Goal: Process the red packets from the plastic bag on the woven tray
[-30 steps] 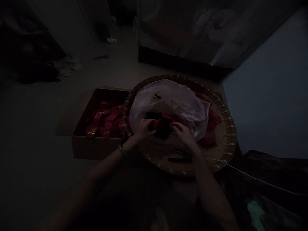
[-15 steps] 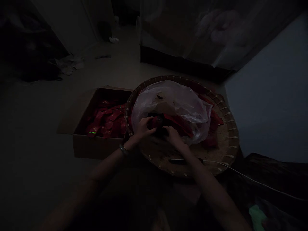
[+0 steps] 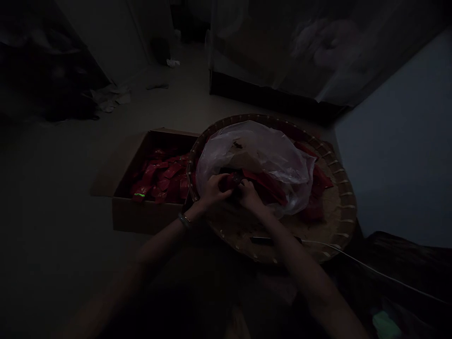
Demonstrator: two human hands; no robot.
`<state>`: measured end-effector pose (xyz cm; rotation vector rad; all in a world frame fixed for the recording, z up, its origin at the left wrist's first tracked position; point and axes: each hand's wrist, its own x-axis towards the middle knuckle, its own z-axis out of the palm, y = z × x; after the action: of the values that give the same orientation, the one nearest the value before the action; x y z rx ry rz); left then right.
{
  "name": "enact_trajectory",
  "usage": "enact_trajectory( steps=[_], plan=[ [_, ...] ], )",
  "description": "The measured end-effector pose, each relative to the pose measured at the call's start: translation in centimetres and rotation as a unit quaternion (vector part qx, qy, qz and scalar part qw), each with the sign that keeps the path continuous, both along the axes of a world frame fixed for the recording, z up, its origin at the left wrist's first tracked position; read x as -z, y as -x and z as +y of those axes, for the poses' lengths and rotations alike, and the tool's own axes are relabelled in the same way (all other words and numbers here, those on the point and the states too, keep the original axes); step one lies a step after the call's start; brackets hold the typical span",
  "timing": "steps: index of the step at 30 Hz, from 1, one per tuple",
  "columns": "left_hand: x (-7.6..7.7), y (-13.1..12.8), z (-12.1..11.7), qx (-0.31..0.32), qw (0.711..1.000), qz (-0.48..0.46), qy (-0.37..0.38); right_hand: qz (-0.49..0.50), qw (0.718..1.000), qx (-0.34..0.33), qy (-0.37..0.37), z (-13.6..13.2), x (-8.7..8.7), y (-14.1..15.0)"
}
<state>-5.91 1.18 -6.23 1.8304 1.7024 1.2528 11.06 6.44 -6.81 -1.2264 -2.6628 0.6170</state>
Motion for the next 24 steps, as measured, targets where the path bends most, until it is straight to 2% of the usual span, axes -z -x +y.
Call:
enact_trajectory(
  steps=[3,5,9,16,24],
  plan=[
    [-0.1,-0.1,0.0,-0.005,1.0,0.005,-0.001,-0.049,0.998,0.026,0.006,0.0,0.0,0.3],
    [-0.1,-0.1,0.0,-0.004,1.0,0.003,-0.003,-0.064,0.998,0.014,0.014,0.0,0.0,0.4],
    [-0.1,-0.1,0.0,-0.002,1.0,-0.006,0.0,-0.029,0.999,-0.024,0.013,0.3,-0.2,0.1],
    [0.0,-0.1,0.0,0.002,1.0,0.0,-0.004,0.001,0.999,-0.029,0.045,0.6,-0.7,-1.0],
    [-0.2,0.0,-0.1,0.002,1.0,0.003,0.004,0.052,0.998,0.021,0.031,1.3,-1.2,-2.0]
  ],
)
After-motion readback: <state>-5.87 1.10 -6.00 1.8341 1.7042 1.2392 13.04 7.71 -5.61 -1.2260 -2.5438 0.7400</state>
